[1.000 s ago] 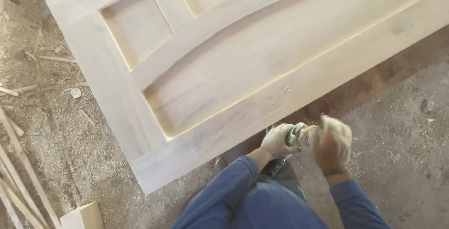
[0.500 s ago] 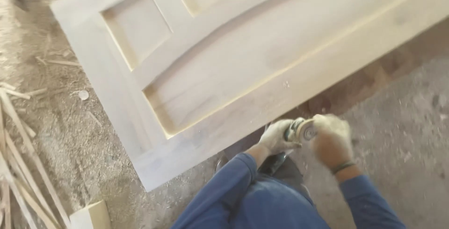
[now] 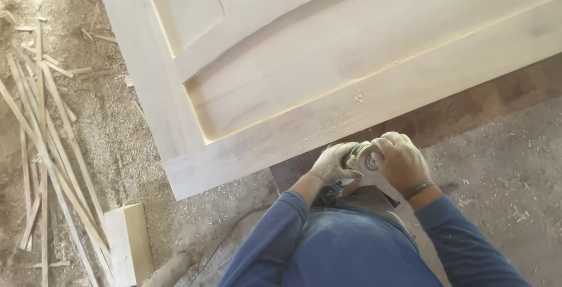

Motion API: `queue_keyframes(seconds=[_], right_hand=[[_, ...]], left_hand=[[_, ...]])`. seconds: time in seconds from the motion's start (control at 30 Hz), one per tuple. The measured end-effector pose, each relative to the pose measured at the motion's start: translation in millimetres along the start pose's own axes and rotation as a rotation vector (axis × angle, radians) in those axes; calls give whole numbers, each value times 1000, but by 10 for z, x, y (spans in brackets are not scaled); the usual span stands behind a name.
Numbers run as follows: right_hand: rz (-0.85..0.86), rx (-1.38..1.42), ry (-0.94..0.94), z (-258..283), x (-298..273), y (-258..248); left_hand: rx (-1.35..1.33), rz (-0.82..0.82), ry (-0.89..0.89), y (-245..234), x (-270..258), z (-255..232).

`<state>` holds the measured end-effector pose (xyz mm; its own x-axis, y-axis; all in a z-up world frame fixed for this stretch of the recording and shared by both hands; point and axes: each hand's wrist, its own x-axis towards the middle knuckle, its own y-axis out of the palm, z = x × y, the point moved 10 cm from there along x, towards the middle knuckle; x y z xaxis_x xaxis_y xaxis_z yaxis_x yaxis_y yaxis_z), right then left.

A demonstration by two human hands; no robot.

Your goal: Sand a wooden door using a hand-held angle grinder equipped with a sanding disc.

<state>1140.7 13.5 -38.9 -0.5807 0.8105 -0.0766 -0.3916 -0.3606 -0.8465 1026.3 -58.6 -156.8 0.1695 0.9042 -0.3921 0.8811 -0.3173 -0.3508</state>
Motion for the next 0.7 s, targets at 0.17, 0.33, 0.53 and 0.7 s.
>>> queue_keyframes(seconds=[0.17,0.33,0.53,0.7], right_hand=[[91,-66,-8,-39,16,-1],[98,-78,-55,-53,-35,85],[10,-90,-80,52,-35,38],[48,-6,-130,8,-8,159]], left_hand=[[-41,-49,4,-34,-23,-42],[-90,-48,-15,-22,4,-34],[-60,-41,-62,-34,-56,5],[-129,-56,-79,-83,-93,-25]])
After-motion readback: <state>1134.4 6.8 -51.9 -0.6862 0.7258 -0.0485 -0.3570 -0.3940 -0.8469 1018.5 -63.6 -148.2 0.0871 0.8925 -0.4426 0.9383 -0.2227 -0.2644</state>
